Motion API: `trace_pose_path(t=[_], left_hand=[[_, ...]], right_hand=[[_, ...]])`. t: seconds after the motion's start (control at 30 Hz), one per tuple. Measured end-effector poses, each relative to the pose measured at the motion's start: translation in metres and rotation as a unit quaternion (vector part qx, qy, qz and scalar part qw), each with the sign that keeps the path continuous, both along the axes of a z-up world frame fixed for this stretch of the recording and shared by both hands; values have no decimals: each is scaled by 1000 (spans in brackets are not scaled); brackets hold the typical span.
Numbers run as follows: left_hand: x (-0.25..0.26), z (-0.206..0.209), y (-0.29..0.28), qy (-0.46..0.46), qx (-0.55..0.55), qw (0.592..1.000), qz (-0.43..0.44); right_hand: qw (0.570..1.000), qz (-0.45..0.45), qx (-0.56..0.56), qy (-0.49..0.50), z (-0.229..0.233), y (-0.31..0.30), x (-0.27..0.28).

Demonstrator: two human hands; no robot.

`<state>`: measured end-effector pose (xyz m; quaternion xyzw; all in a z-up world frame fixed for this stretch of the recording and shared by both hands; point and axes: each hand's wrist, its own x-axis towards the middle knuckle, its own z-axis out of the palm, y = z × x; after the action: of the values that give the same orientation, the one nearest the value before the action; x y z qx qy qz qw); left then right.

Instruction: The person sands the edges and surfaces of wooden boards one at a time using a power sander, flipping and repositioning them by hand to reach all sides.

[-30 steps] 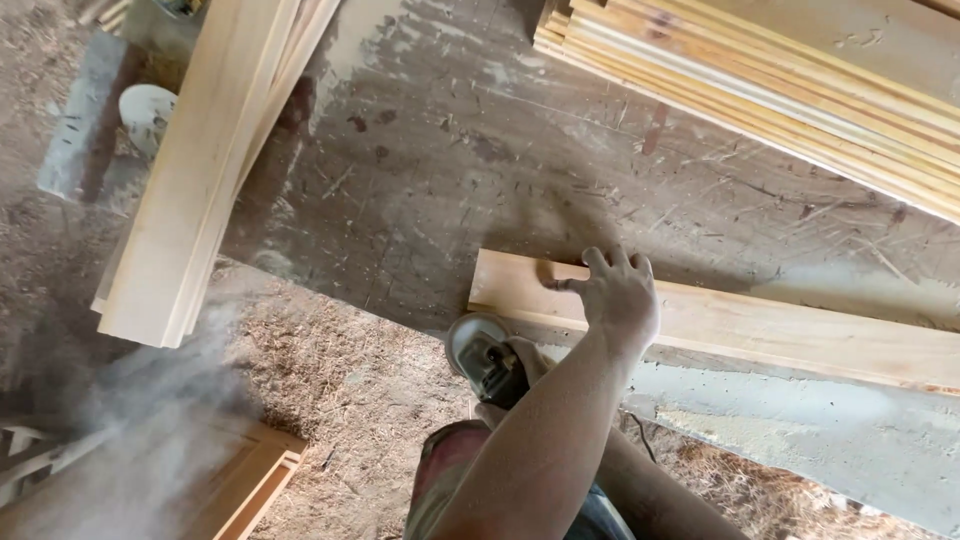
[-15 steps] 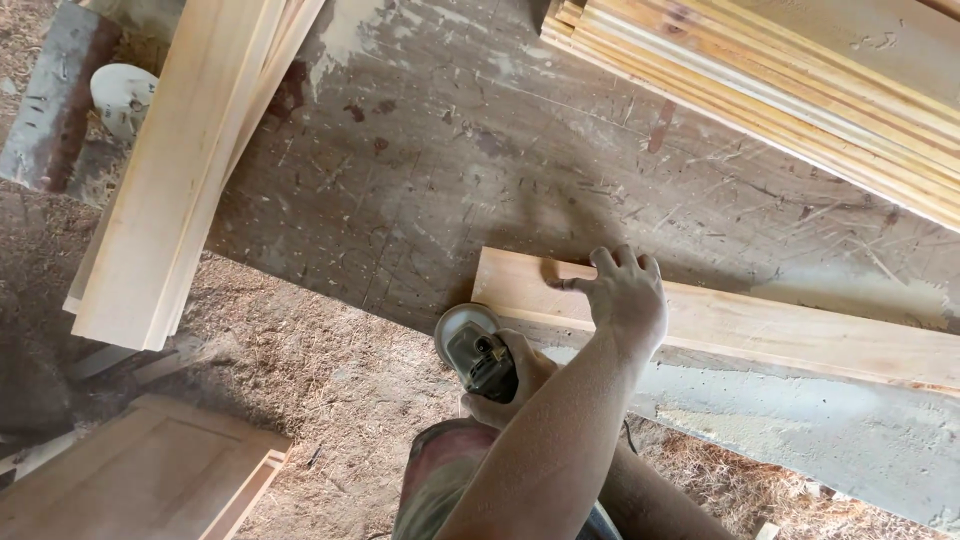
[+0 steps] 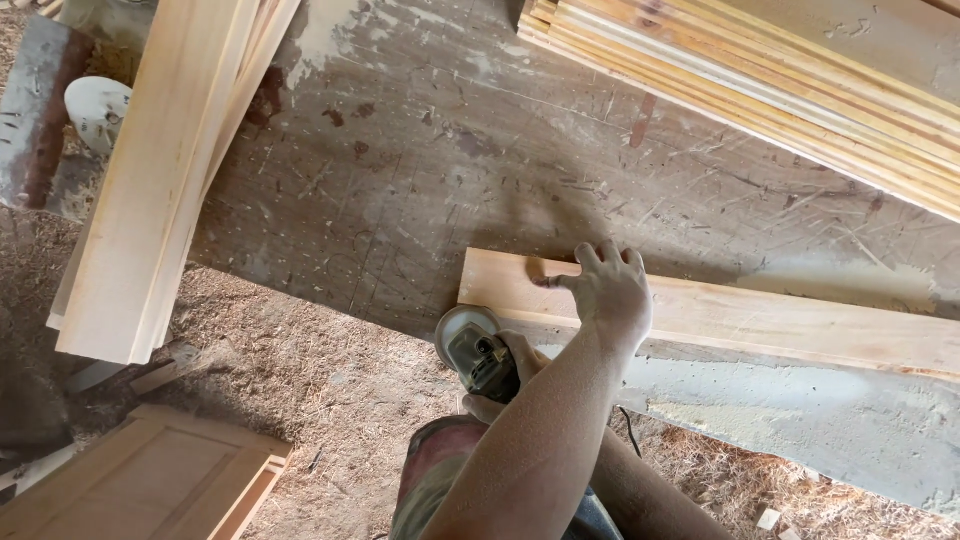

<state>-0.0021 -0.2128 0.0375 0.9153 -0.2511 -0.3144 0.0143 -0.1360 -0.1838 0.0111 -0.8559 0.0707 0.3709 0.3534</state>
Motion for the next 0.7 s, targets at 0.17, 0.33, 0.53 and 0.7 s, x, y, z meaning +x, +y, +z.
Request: trace_pose_path(t=[0.17, 0.33, 0.53, 0.7], left_hand=[[1, -6, -2, 13, 8, 1000, 2], [0, -10, -4, 3, 9, 1000, 7], [6, 1, -6, -7, -3, 1000, 16], [10, 12, -7, -5, 12, 999, 30]], right_hand=[[1000, 3, 0, -14, 18, 15, 24], [1000, 3, 1, -29, 18, 13, 23], [999, -13, -8, -37, 17, -6, 6], [999, -26, -17, -39, 20, -27, -14]])
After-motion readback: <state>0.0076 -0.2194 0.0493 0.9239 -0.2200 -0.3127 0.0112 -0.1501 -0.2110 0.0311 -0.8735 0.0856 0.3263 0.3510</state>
